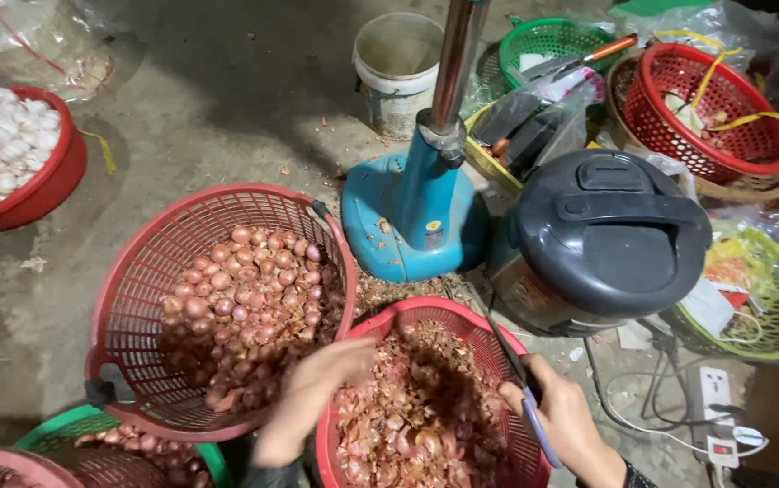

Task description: Trimming the roots and stems of shallots using scissors and sorting them into baskets

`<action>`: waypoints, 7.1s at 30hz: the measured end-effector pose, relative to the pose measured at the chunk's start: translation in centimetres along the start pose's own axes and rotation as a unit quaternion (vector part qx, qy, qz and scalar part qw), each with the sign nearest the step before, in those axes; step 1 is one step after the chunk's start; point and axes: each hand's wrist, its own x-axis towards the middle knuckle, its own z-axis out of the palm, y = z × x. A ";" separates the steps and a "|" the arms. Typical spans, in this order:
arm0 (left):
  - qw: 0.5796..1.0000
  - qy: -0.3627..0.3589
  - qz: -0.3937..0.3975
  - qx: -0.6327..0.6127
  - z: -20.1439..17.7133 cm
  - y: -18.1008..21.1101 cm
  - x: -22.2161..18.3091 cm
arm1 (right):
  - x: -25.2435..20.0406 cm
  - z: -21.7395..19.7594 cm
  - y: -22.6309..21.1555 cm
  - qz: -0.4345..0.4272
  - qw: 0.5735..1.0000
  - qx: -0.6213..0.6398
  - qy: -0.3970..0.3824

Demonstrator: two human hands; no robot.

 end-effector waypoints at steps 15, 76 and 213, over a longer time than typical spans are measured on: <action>0.862 0.072 0.346 0.364 20.3 -12.5 15.6 | -6.7 0.6 5.5 0.145 0.980 0.115 0.079; 0.704 -0.152 0.090 -0.688 10.9 -18.0 4.2 | -3.4 7.3 -3.8 -0.290 0.954 -0.050 -0.052; 0.836 -0.173 -0.126 -0.505 11.6 -14.2 2.5 | -2.2 7.9 -5.2 -0.089 0.945 0.285 -0.132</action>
